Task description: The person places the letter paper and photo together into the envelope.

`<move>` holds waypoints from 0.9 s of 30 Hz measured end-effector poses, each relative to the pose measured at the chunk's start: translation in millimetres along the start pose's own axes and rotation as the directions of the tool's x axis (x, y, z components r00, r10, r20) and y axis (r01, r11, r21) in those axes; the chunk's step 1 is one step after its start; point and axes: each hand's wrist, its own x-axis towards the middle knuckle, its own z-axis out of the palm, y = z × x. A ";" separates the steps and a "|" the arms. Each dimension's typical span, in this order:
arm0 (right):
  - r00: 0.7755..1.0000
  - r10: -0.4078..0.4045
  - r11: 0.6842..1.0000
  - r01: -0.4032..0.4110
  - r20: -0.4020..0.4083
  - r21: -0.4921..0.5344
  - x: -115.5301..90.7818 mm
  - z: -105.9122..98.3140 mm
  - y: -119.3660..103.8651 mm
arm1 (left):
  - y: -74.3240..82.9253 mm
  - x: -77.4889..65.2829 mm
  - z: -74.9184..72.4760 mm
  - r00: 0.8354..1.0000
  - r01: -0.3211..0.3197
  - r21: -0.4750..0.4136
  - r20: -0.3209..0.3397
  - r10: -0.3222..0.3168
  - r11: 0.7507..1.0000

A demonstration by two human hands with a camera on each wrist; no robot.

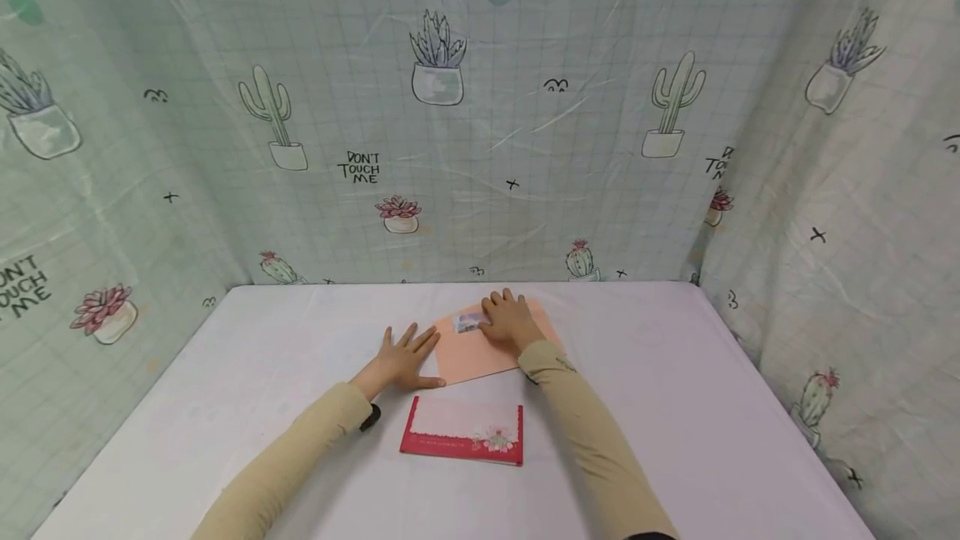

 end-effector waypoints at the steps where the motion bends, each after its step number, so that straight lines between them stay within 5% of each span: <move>1: 1.000 -0.004 1.000 0.004 -0.010 0.001 -0.7 0.4 0.0 | 0.1 -0.3 -0.5 1.000 0.000 0.002 0.002 0.000 1.000; 27: 0.998 -0.040 0.999 0.040 -0.045 0.005 -8.8 1.8 -0.5 | -0.2 -0.6 -0.9 1.000 0.002 -0.010 -0.009 -0.002 1.000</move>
